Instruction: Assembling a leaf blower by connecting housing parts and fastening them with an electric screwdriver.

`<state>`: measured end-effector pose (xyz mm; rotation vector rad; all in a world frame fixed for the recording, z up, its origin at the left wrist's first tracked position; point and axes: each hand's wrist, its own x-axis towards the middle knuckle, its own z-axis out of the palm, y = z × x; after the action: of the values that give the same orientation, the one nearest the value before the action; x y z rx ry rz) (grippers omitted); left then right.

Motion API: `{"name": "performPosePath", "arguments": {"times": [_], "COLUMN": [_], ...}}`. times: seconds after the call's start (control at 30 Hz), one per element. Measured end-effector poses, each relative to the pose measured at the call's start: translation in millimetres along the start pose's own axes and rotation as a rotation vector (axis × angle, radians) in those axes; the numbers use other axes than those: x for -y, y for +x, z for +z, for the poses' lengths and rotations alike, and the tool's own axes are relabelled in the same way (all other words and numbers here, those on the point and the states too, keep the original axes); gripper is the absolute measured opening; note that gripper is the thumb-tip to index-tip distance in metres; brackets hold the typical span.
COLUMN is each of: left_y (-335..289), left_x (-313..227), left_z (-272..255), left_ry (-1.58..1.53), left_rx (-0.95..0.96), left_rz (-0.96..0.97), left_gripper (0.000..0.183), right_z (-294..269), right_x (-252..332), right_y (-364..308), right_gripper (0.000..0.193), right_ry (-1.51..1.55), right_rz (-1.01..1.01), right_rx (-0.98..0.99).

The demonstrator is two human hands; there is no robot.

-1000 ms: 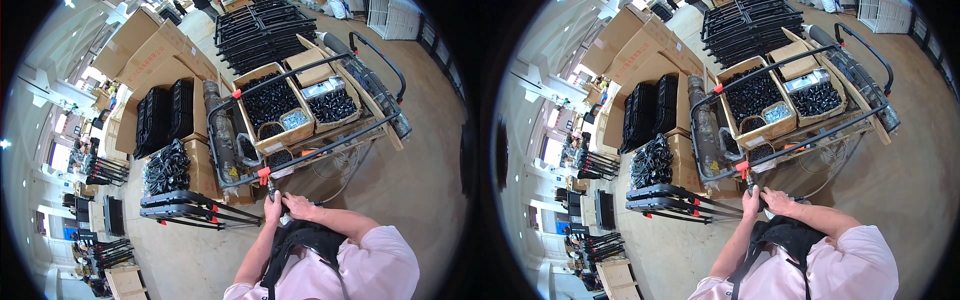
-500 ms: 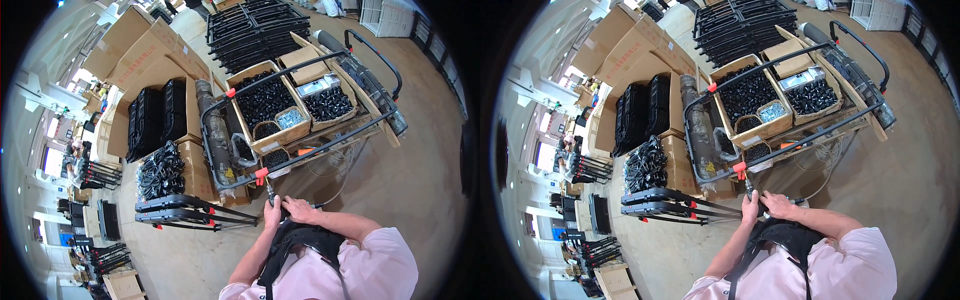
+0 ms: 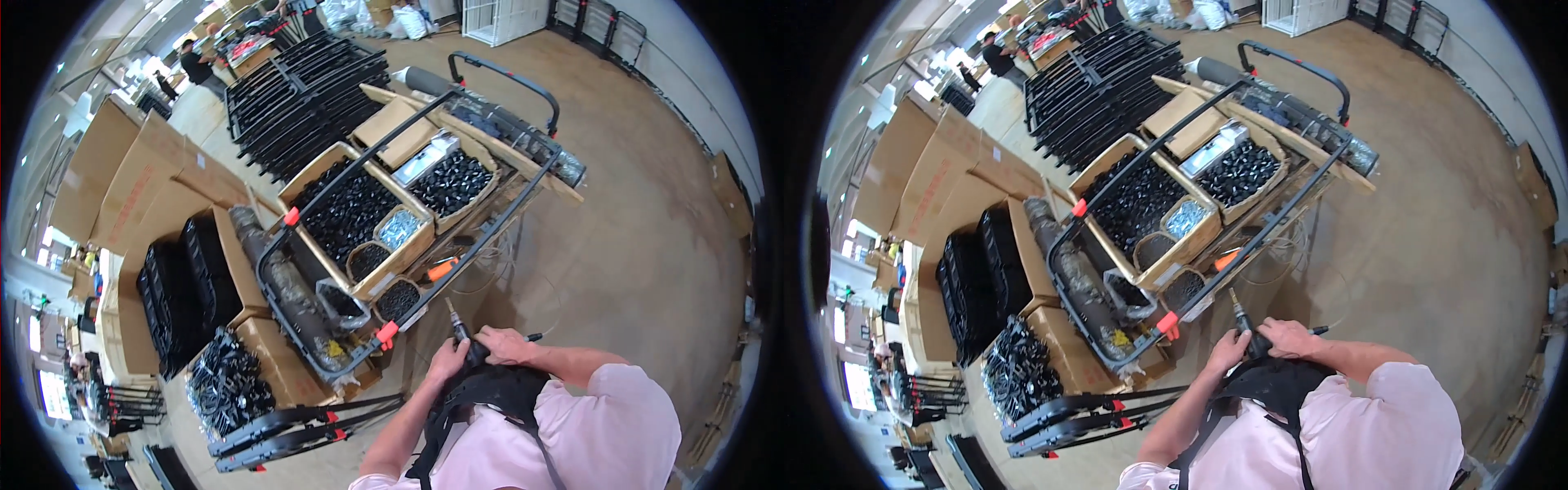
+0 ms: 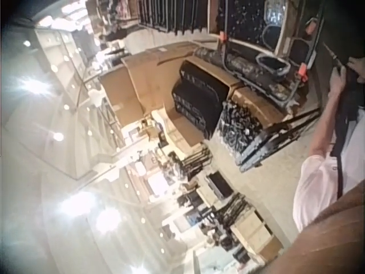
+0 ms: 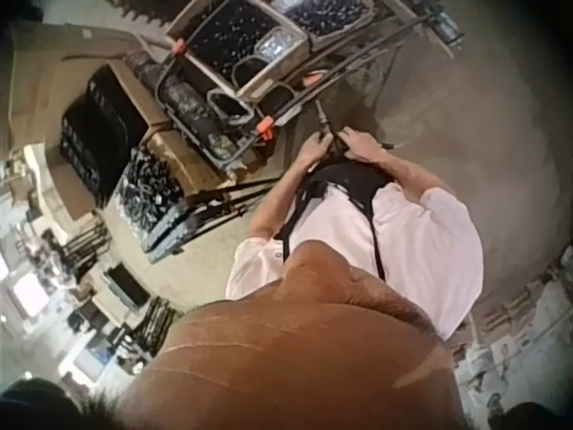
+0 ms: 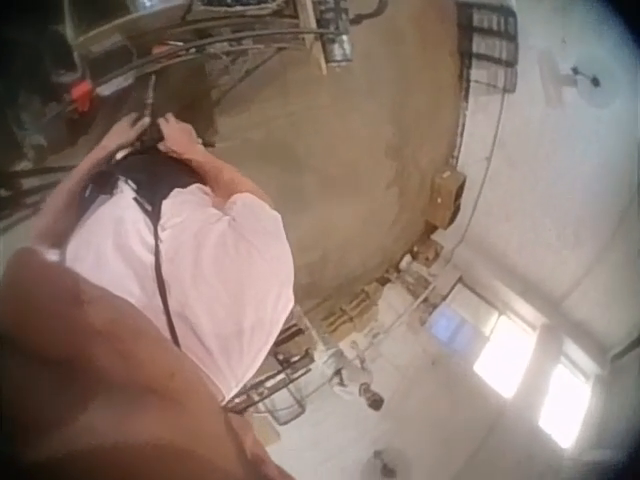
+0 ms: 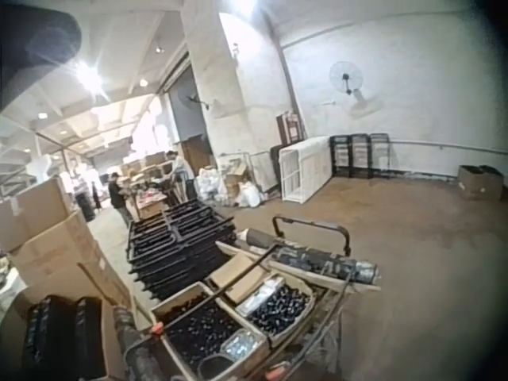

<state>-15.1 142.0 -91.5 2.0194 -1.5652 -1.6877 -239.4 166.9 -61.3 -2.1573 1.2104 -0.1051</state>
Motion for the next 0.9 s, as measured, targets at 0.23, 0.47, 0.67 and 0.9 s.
{"name": "performPosePath", "arguments": {"times": [0.23,0.47,0.67,0.9], "left_y": [31.6,166.3,297.6,365.5], "left_x": [-134.6,-250.3,-310.5,-355.3], "left_z": [-36.9,-66.1,-46.6,-13.8], "left_ry": [0.094,0.213,0.354,0.554], "left_rx": [0.042,-0.336,-0.339,-0.234], "left_rz": [0.713,0.732,0.541,0.420], "left_gripper": [0.035,0.025,0.025,0.039], "right_z": [-71.0,-141.5,-140.8,-164.8], "right_x": [-125.6,-290.6,-417.6,-430.1], "right_y": [-10.1,74.6,131.1,149.0], "right_gripper": [0.065,0.073,0.077,0.076], "right_ry": [0.083,0.077,-0.114,0.109], "right_rz": [0.613,0.792,0.812,0.821], "right_rx": [-0.327,-0.514,-0.463,-0.197]}}
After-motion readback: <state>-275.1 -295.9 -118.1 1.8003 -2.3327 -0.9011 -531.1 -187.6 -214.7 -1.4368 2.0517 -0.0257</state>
